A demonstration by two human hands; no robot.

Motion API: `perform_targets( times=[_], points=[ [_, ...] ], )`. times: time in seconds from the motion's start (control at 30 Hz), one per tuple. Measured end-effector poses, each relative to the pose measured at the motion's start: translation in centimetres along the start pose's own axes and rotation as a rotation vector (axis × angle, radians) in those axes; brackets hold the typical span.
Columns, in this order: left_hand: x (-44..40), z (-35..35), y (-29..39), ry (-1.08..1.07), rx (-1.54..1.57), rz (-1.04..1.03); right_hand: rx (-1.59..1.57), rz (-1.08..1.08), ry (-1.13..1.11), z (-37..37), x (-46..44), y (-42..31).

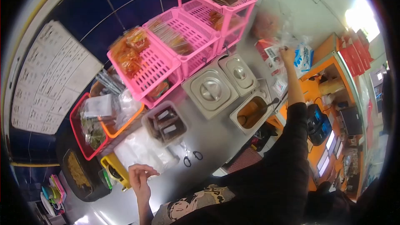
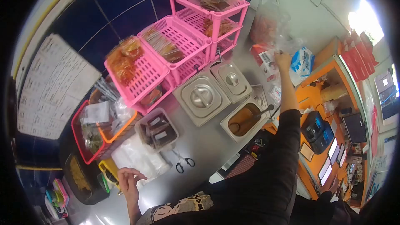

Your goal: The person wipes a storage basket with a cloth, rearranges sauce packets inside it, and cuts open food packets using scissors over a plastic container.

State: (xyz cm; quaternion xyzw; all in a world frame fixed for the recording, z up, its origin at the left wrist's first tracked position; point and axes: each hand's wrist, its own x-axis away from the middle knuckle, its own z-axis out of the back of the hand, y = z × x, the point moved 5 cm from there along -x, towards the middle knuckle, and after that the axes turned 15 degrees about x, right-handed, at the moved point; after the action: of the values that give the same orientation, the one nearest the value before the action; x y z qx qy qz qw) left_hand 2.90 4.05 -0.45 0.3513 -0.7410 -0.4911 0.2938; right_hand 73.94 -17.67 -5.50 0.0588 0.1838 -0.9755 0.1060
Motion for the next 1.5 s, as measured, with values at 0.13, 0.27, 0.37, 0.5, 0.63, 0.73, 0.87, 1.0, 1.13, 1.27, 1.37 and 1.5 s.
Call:
perform_targets(
  times=[0.13,0.27,0.37,0.5,0.63,0.73,0.87,1.0,1.13,1.27,1.37,1.5],
  points=[
    [-5.9,-3.9,-4.2,0.000,0.006,-0.034,0.249,0.169,0.178,-3.5,-7.0,-2.4],
    [-7.3,-5.2,-4.0,-0.086,-0.057,0.022,0.169,0.339,-0.240,-6.5,-6.5,-2.4],
    [-8.1,-5.4,-4.7,-0.088,-0.081,0.058,0.318,0.419,0.026,-6.3,-15.2,3.9],
    [-8.6,-5.0,-5.6,-0.098,-0.060,0.126,0.175,0.121,0.651,2.5,-20.1,1.9],
    [-8.6,-5.0,-6.5,-0.010,-0.023,0.170,-0.219,-0.123,0.421,-0.4,-29.9,6.8],
    [-7.9,-5.0,-6.7,0.026,-0.042,0.224,-0.723,-0.222,-0.026,-3.1,-31.6,8.9],
    [-8.3,-5.1,-6.4,-0.005,0.027,0.282,-1.197,-0.309,0.008,-2.9,-22.2,0.6],
    [-7.3,-4.5,-5.7,-0.003,0.062,0.241,-1.281,-0.267,0.303,-4.0,-23.5,2.7],
    [-5.5,-1.8,-3.8,0.031,0.064,0.162,-1.239,-0.506,0.393,2.2,-18.3,1.9],
    [-4.3,0.9,-2.6,0.065,0.097,0.078,-1.364,-0.137,0.204,8.9,-19.3,2.9],
    [-3.5,2.9,-2.2,0.070,0.117,0.034,-1.151,-0.005,0.306,18.0,-21.4,7.3],
    [-2.5,5.0,-1.4,0.036,0.193,-0.042,-1.031,0.130,0.514,33.3,-9.0,0.2]
  ],
)
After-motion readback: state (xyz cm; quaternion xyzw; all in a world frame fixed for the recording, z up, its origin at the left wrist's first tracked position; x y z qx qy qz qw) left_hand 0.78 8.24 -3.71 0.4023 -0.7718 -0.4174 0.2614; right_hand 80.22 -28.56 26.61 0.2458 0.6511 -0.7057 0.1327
